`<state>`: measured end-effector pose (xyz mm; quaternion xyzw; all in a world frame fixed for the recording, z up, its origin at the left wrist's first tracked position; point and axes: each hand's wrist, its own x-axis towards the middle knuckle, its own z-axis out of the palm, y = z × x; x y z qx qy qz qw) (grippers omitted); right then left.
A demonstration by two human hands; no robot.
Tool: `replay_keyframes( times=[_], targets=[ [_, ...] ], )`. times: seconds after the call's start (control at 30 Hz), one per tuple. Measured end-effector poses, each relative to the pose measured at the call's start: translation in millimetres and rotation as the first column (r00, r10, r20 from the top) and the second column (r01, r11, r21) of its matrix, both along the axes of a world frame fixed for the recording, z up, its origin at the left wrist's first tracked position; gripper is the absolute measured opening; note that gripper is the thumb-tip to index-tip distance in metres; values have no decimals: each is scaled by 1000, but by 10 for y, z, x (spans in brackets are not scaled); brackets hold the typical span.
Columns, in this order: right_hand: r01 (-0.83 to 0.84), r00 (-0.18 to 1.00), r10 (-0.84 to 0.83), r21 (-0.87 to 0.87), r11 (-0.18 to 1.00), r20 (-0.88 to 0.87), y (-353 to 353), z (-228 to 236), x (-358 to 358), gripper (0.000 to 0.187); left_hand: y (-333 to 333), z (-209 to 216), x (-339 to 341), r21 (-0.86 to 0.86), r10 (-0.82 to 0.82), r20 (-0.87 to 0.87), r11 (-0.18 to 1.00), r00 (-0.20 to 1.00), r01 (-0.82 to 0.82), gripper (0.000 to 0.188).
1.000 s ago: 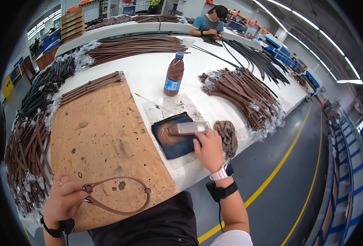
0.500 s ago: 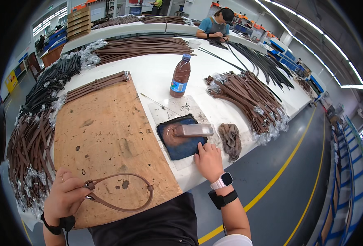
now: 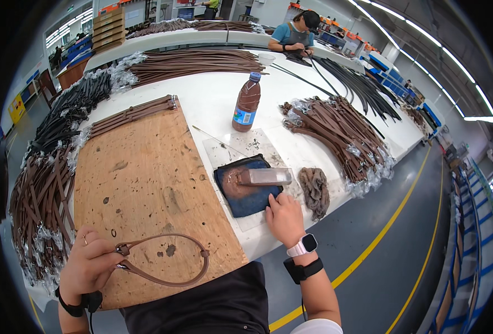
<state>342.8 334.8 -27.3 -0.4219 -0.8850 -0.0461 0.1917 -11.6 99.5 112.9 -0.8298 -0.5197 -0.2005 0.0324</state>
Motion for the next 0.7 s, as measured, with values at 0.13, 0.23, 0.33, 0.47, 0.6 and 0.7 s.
replay_keyframes(
  times=[0.13,0.23,0.33,0.47,0.6,0.7],
  targets=[
    [2,999,0,32,999,-54,30,-23,1,35,-2,-6,-13,13,2,-4,1000,1000,-2,17],
    [-5,999,6,25,1000,-52,25,-5,-1,36,-5,-14,-8,33,-5,8,999,1000,5,17],
    [8,998,-7,15,1000,-58,12,-13,-8,36,-34,19,-7,17,-1,1,1000,1000,1,16],
    [18,999,-18,-3,1000,-29,19,-72,3,35,-25,-22,-5,14,-3,34,1000,999,3,17],
    [-98,972,79,-76,992,-223,-24,180,-129,34,-48,-56,-18,-15,-10,66,1000,998,11,22],
    [-220,893,121,-185,958,-433,-339,596,-269,39,14,-92,-11,-23,-50,68,998,996,51,22]
  ],
)
